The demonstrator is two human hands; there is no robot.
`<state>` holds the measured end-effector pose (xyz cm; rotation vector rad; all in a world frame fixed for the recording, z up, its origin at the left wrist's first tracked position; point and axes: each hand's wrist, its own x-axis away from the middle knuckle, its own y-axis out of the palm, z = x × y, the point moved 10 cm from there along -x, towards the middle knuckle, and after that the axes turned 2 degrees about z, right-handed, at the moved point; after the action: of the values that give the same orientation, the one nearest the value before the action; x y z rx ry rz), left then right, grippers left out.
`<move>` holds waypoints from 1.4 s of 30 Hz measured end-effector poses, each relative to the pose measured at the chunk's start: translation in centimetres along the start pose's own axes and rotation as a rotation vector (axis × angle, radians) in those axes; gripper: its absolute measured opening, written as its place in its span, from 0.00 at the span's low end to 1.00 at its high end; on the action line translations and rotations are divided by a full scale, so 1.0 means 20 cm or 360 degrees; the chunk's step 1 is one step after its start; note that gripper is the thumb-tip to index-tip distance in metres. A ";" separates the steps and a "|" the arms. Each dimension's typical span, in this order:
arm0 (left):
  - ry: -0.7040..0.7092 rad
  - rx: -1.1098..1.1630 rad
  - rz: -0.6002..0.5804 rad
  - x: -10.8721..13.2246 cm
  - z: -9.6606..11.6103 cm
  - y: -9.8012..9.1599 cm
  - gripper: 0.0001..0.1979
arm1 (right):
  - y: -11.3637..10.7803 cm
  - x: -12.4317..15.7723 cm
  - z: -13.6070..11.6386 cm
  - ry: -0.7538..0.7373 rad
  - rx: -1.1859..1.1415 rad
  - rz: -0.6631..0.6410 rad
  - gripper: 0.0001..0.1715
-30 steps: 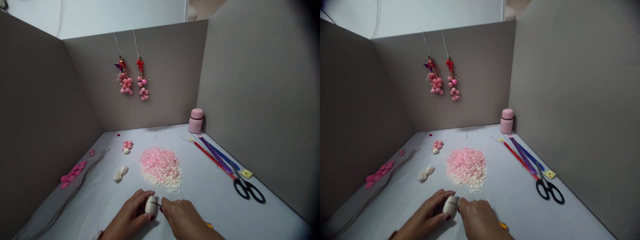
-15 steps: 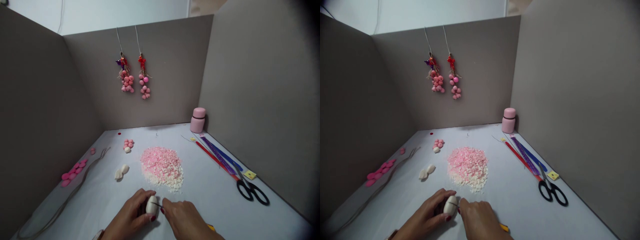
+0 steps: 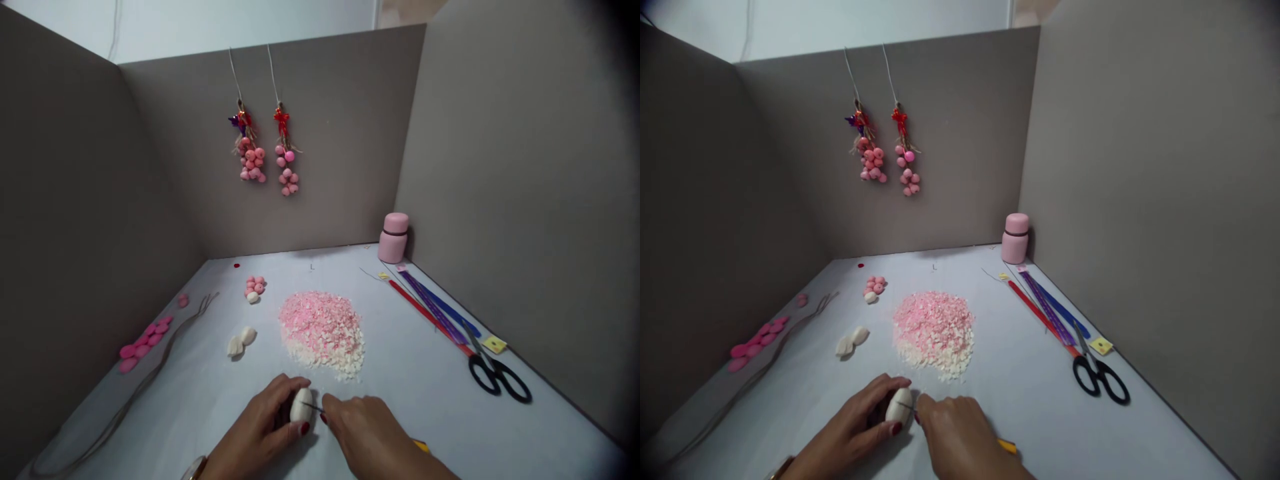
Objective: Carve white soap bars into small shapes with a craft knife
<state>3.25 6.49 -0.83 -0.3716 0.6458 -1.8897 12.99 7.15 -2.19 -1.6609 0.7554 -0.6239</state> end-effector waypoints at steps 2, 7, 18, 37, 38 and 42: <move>0.0002 -0.0017 -0.0003 0.00 0.01 0.00 0.18 | 0.00 0.01 0.00 -0.0037 0.0009 0.0063 0.10; -0.0007 -0.0048 0.0003 0.00 0.02 0.00 0.18 | 0.02 0.02 0.02 -0.0037 0.0029 0.0101 0.09; -0.0030 -0.0104 0.0009 0.00 0.00 0.00 0.18 | 0.02 0.04 0.04 0.0013 0.0037 0.0047 0.14; -0.0007 -0.0206 0.0036 0.00 0.03 -0.01 0.18 | -0.03 0.03 -0.04 0.0055 0.0105 -0.0147 0.18; 0.0001 -0.0210 0.0036 0.01 0.03 -0.01 0.18 | -0.04 0.03 -0.04 0.0057 0.0104 -0.0153 0.18; -0.0018 -0.0238 0.0049 0.01 0.00 -0.01 0.19 | -0.06 0.03 -0.06 0.0066 0.0103 -0.0197 0.20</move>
<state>3.00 6.36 -0.59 -0.4650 0.7834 -1.8142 12.75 6.06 -0.73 -1.6482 0.6587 -0.7639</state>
